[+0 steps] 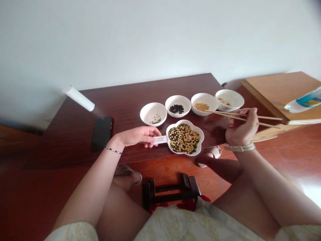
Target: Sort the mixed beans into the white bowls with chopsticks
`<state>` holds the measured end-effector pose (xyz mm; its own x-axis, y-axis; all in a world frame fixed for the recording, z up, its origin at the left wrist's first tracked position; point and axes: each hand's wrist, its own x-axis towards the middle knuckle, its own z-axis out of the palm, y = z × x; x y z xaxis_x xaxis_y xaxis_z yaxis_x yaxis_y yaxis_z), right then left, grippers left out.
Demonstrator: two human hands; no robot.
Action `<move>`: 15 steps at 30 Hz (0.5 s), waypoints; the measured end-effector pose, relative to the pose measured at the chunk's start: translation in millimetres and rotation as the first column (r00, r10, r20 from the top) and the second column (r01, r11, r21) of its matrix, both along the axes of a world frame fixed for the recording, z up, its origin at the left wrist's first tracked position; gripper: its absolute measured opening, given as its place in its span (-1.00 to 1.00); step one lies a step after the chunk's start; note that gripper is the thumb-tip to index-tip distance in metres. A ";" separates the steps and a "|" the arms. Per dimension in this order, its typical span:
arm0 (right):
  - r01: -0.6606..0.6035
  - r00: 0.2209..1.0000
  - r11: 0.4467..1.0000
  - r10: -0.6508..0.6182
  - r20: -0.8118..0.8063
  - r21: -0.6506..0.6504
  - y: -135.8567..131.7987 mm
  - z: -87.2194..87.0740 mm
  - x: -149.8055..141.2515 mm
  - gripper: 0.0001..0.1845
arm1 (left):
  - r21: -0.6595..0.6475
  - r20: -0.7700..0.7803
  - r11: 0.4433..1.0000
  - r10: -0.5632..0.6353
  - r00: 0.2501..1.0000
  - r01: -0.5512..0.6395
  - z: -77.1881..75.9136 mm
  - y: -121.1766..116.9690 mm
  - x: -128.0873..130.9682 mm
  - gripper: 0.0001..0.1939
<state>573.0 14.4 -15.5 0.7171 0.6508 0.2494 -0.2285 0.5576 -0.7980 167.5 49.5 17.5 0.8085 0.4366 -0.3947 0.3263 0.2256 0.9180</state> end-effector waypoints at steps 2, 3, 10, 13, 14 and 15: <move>0.032 0.999 0.999 -0.032 0.017 0.008 -3.8 -3.5 -4.1 -0.55 | 0.016 -0.004 1.000 0.008 1.000 -0.008 0.2 -1.5 0.4 -0.63; 0.028 1.000 1.000 -0.028 0.015 -0.002 -4.3 -3.7 -4.3 -0.55 | 0.023 -0.005 1.000 0.011 1.000 -0.011 0.4 -2.3 0.7 -0.63; -0.084 0.996 0.993 0.085 0.017 -0.082 4.3 -6.3 6.9 -0.58 | 0.056 0.001 0.998 0.032 0.999 -0.032 2.7 -6.7 2.9 -0.63; -0.082 0.995 0.990 0.089 0.053 -0.116 7.8 -10.7 9.1 -0.52 | 0.049 -0.004 0.998 0.026 1.000 -0.026 2.7 -6.4 3.1 -0.64; -0.083 0.993 0.988 0.092 0.069 -0.127 8.3 -12.0 10.0 -0.50 | 0.044 -0.005 0.999 0.025 1.000 -0.025 2.4 -6.1 3.0 -0.64; -0.081 0.992 0.987 0.092 0.082 -0.136 8.6 -13.1 11.1 -0.47 | 0.038 -0.005 0.999 0.026 1.000 -0.026 2.0 -5.8 2.9 -0.64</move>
<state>584.1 23.0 -28.6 0.6358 0.7409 0.2164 -0.1969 0.4268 -0.8827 170.3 43.7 19.5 0.7945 0.4722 -0.3819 0.3262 0.1987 0.9242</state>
